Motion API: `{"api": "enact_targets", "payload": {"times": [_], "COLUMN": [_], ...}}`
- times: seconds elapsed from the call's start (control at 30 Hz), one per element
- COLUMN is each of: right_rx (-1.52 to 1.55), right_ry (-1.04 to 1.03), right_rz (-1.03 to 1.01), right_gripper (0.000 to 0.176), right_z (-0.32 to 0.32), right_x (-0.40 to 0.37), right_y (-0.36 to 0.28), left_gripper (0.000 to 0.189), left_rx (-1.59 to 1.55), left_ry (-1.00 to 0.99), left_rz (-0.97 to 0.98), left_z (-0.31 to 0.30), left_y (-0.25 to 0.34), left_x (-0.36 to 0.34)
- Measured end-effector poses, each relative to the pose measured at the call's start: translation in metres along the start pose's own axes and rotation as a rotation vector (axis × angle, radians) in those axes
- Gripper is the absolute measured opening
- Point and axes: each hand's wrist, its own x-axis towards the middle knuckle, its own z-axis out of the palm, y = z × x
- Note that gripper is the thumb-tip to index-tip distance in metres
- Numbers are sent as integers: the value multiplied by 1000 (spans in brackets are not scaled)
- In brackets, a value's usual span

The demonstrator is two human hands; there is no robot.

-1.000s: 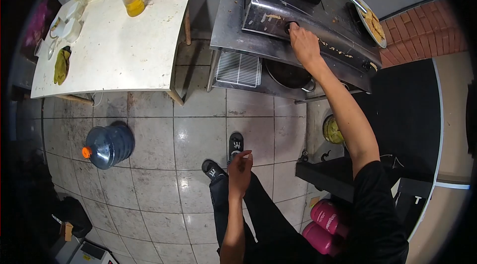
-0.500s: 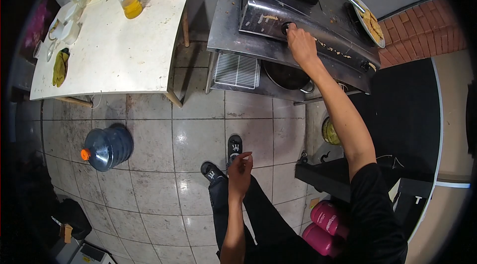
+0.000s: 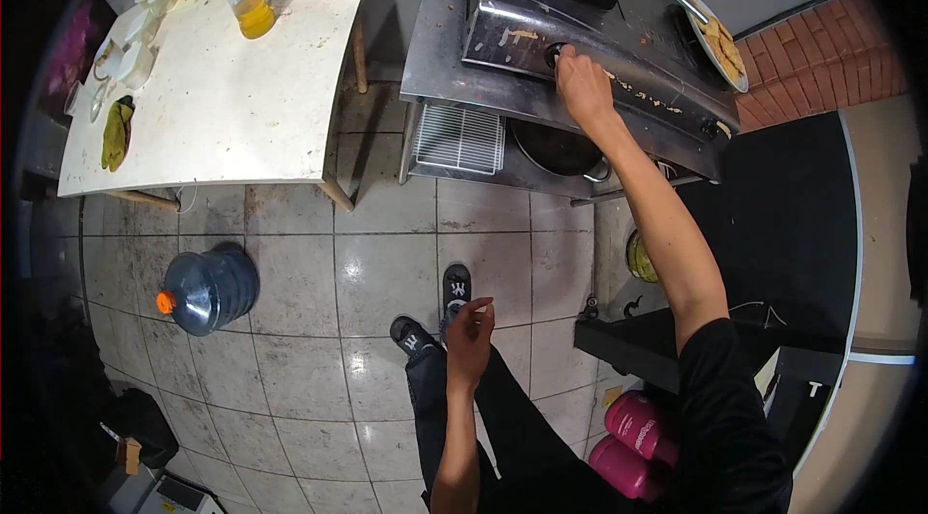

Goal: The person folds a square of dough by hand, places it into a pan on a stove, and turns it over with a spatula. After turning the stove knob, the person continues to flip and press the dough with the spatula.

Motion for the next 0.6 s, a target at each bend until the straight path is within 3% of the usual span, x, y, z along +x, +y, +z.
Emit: {"api": "enact_targets", "payload": {"times": [0.6], "right_rx": [104], "right_ry": [9], "right_rz": [17], "right_gripper": [18], "right_z": [3], "right_x": [0], "right_y": [2], "left_gripper": [22], "left_rx": [-5], "left_ry": [-3], "left_rz": [-9], "left_z": [2], "left_y": [1], "left_x": [0]}}
